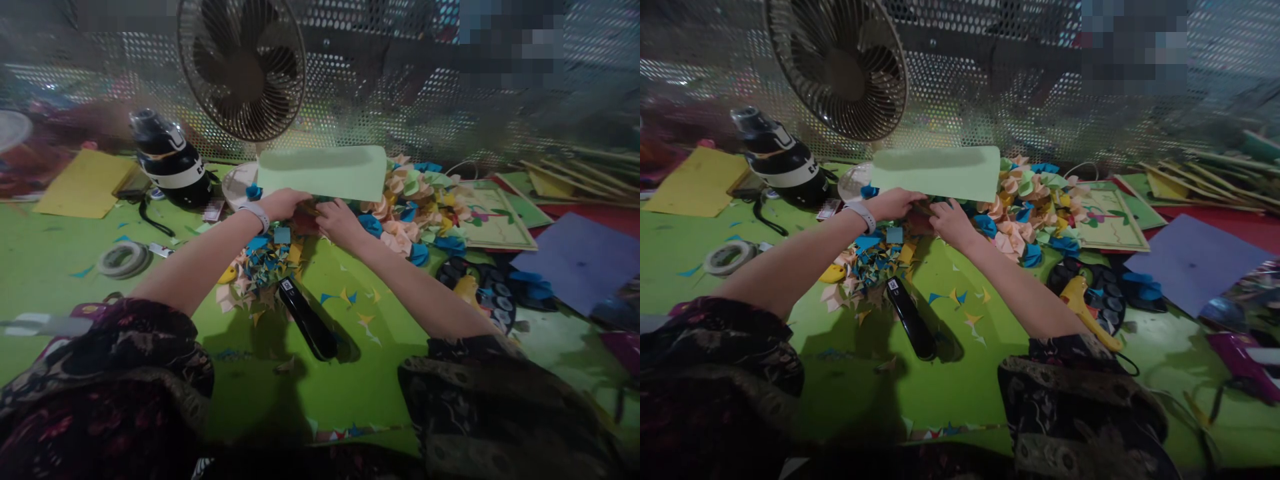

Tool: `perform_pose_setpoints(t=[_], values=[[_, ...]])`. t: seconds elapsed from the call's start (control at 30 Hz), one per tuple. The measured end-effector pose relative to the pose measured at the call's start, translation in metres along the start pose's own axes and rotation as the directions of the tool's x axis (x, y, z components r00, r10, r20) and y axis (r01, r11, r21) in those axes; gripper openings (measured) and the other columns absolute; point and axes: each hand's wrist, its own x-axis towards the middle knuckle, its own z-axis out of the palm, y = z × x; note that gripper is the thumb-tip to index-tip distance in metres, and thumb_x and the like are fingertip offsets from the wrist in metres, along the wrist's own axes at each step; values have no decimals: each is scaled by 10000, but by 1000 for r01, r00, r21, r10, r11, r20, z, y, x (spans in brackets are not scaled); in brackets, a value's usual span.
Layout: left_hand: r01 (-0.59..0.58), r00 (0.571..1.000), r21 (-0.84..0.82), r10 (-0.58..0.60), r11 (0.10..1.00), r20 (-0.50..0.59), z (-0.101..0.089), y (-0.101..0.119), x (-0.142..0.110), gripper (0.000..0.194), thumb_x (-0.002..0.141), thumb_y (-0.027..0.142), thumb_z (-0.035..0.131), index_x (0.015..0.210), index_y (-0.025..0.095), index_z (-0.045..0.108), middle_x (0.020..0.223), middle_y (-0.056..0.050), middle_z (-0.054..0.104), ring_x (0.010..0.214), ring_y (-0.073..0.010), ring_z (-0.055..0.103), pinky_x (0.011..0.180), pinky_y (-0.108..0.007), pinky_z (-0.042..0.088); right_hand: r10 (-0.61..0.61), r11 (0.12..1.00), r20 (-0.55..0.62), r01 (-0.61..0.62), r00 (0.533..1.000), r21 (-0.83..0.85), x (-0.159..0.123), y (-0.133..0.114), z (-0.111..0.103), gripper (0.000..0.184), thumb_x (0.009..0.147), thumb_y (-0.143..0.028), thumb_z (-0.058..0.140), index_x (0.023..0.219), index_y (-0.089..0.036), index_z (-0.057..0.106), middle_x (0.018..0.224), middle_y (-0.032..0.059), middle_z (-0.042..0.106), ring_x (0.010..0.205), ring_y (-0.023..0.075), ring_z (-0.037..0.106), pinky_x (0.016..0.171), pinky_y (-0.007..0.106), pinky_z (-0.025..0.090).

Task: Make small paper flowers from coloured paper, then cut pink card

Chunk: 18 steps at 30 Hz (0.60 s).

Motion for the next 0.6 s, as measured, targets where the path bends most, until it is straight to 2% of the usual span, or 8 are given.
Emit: perform_pose_setpoints(t=[0.13,0.27,0.5,0.6], values=[[3,1000,17,-3,1000,7,-1,2,-1,583,896,51,429,1459,161,531,1423,-119,625,1272,-238,616,1074,-306,442,-9,1000,33,10,999,-25,-1,-1,-3,294,952,-135,486,1036,-67,760,1197,225,670,1142,320,531,975,474,342],[30,999,28,-30,999,21,-3,4,-3,590,891,56,436,1462,170,529,1415,-114,632,1252,-229,627,1055,-290,448,28,999,50,-27,998,-25,-1,-3,-3,306,961,-144,475,1062,-51,748,1228,226,661,1091,313,551,959,467,359],[20,1000,37,-20,999,-15,-1,3,-3,571,889,80,447,1435,206,557,1373,-91,666,1197,-220,651,999,-282,473,15,998,-11,-16,1000,-56,-4,-7,2,311,940,-99,454,1063,-66,739,1257,235,657,1154,318,531,1057,534,316],[20,1000,36,-20,999,-4,-1,4,-5,562,886,108,463,1428,222,561,1344,-84,683,1164,-217,661,962,-283,484,57,998,-42,-59,997,-38,-4,-7,4,307,955,-106,451,1057,-81,740,1298,230,649,1158,318,548,1029,532,365]])
